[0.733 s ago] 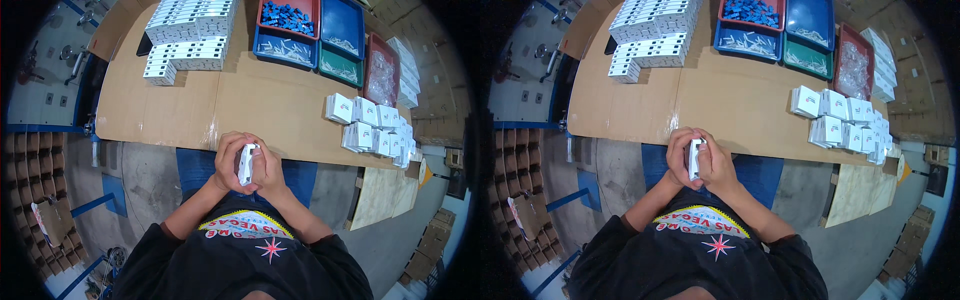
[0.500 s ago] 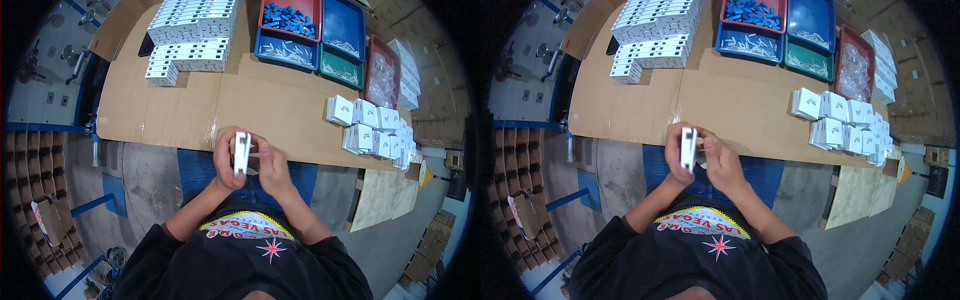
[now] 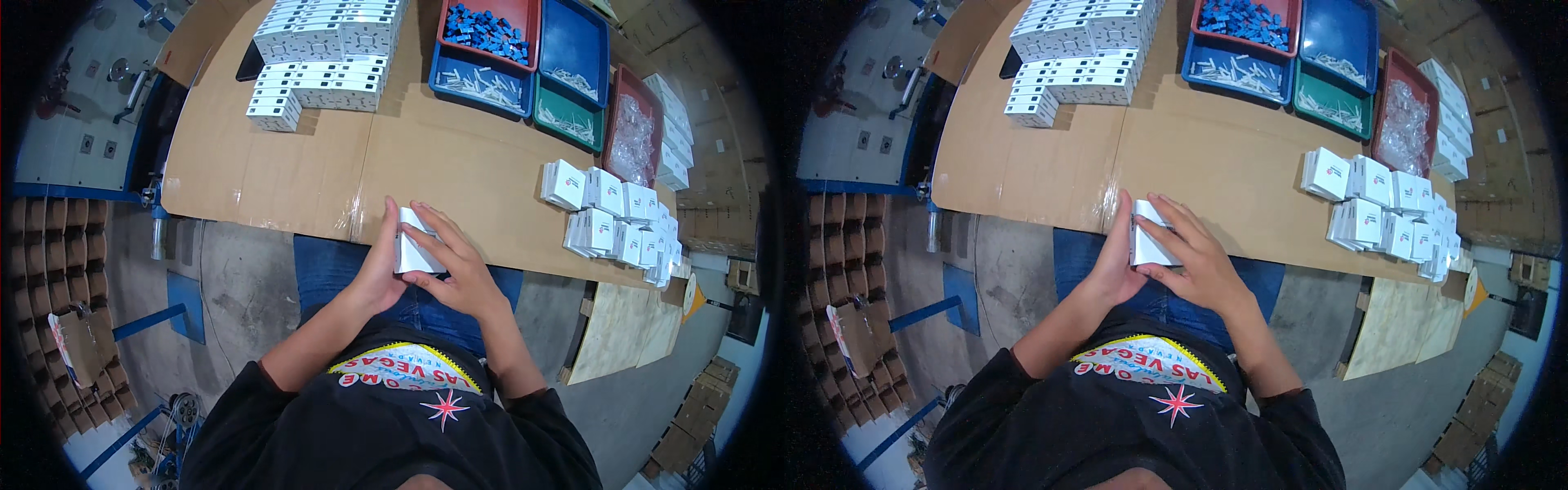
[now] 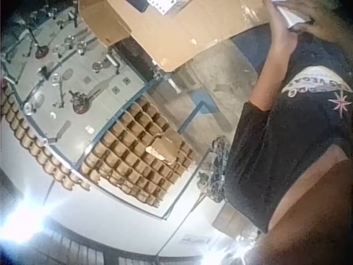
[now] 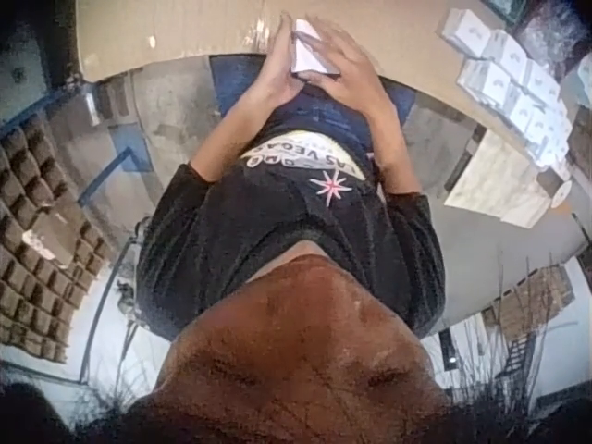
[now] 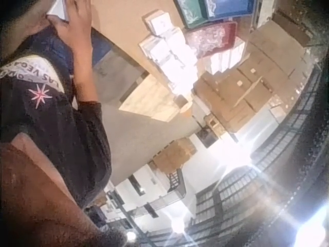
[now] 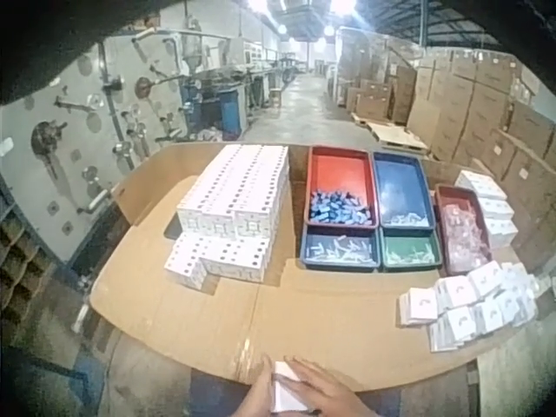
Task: Folding small white boxes and placing components inside them.
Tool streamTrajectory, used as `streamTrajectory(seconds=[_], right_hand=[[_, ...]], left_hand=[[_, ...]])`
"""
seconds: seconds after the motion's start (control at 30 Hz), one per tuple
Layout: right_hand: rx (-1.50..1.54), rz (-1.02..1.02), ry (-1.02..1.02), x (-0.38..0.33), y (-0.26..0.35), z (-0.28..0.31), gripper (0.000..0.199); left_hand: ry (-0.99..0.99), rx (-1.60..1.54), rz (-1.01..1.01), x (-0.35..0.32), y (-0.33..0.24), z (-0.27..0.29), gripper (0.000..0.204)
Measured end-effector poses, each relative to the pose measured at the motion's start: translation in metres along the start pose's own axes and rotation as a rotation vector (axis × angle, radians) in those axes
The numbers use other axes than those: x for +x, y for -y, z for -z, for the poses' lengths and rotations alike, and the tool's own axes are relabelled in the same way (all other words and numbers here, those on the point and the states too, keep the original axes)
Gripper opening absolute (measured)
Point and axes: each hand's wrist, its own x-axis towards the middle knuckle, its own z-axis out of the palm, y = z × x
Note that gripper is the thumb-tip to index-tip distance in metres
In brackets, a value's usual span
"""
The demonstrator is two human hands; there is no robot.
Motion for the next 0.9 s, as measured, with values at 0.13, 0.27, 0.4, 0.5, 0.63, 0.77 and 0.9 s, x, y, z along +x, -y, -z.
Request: streamTrajectory(seconds=[0.13,0.27,0.4,0.5,0.63,0.77,0.9], right_hand=[[-0.077,0.072,-0.051,0.002,0.0,0.001,0.065],[-0.066,0.112,-0.045,0.003,-0.008,0.003,0.064],[-0.125,0.209,-0.057,0.003,-0.019,0.001,0.067],[-0.113,0.216,-0.075,-0.001,-0.029,-0.002,0.065],[-0.111,0.2,-0.031,0.002,-0.022,0.001,0.062],[-0.082,0.168,-0.045,0.002,-0.021,0.007,0.058],[0.377,-0.069,-0.34,-0.003,-0.03,0.004,0.06]], left_hand=[[0.004,0.002,-0.039,-0.008,0.007,-0.007,0.088],[-0.014,0.051,-0.069,-0.007,0.011,-0.009,0.088],[-0.047,0.054,-0.072,-0.006,0.013,-0.013,0.085],[-0.053,0.078,-0.067,-0.001,0.015,-0.009,0.081],[-0.063,0.055,-0.048,-0.002,0.017,-0.006,0.077],[-0.006,-0.028,-0.041,-0.001,0.014,-0.003,0.076],[0.129,-0.102,-0.074,0.011,0.011,0.008,0.072]])
